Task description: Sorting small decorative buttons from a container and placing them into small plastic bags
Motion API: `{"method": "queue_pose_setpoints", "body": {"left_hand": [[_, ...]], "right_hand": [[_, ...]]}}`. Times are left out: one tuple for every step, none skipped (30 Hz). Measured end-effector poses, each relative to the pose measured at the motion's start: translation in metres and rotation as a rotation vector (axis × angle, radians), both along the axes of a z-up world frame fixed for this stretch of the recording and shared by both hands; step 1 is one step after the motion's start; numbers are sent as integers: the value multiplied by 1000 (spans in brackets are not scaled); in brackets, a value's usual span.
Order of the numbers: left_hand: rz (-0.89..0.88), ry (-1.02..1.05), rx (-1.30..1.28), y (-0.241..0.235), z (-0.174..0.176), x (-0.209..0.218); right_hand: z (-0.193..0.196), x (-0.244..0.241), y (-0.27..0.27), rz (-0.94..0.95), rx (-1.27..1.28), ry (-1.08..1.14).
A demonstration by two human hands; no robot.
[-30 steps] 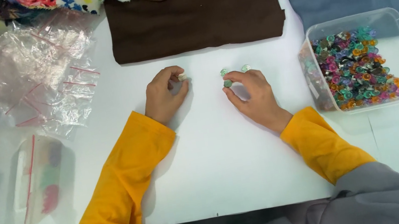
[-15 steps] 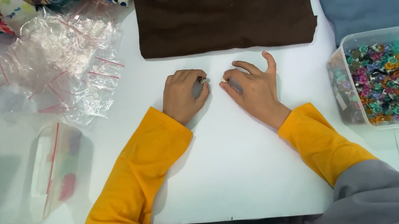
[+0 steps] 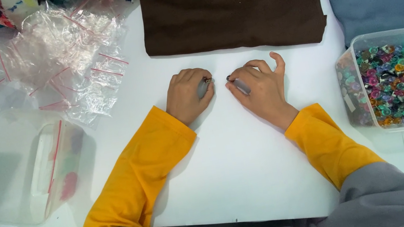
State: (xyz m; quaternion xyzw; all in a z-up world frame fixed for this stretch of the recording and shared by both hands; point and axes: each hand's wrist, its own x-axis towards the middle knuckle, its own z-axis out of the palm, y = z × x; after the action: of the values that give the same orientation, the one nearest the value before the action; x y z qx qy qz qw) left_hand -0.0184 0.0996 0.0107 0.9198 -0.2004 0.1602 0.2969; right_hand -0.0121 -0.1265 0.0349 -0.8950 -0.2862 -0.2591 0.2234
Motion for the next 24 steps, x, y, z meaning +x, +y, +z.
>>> {"method": "queue_pose_setpoints", "body": {"left_hand": [[1, 0, 0, 0, 2, -1], [-4, 0, -5, 0, 4, -1], [-8, 0, -10, 0, 6, -2], [-7, 0, -10, 0, 4, -1], [-5, 8, -10, 0, 2, 0], [-3, 16, -11, -1, 0, 1], [-2, 15, -11, -1, 1, 1], [-4, 27, -19, -1, 3, 1], [-6, 40, -27, 0, 4, 0], [-3, 40, -27, 0, 4, 0], [-4, 49, -29, 1, 4, 1], [-5, 58, -32, 1, 3, 2], [-4, 57, -32, 1, 3, 2], [-1, 62, -29, 1, 3, 2], [0, 67, -27, 0, 3, 3], [0, 66, -27, 0, 4, 2], [0, 69, -21, -1, 5, 2], [0, 72, -15, -1, 7, 2], [0, 71, -15, -1, 7, 1], [2, 71, -13, -1, 7, 1], [3, 70, -12, -2, 7, 1], [3, 68, -13, -1, 9, 2], [-13, 68, -15, 0, 10, 3], [-28, 68, -17, 1, 11, 3]], "right_hand": [[0, 0, 0, 1, 0, 0], [0, 0, 1, -2, 7, 1], [0, 0, 1, -3, 13, 2], [0, 0, 1, -2, 14, 2], [0, 0, 1, 3, 25, 7], [0, 0, 1, 8, 36, 11], [0, 1, 1, 10, 36, 11], [-1, 1, 0, 7, 51, 20], [-2, 2, 1, 5, 66, 30], [-1, 1, 1, 7, 66, 30], [-1, 1, 1, 3, 65, 40], [0, 1, 1, 0, 63, 50], [-1, 2, 1, 0, 63, 49], [-2, 2, 1, -1, 65, 44], [-3, 3, 0, -4, 66, 38], [-2, 2, 0, -5, 65, 38], [-1, 2, 0, -1, 63, 48], [-1, 2, 0, 3, 61, 59], [-1, 2, 0, 3, 60, 58], [-2, 2, 0, 3, 59, 54], [-2, 2, 0, 3, 57, 49], [-1, 2, -1, 3, 56, 47], [1, 2, -1, 4, 49, 61], [2, 2, -1, 6, 42, 75]]}}
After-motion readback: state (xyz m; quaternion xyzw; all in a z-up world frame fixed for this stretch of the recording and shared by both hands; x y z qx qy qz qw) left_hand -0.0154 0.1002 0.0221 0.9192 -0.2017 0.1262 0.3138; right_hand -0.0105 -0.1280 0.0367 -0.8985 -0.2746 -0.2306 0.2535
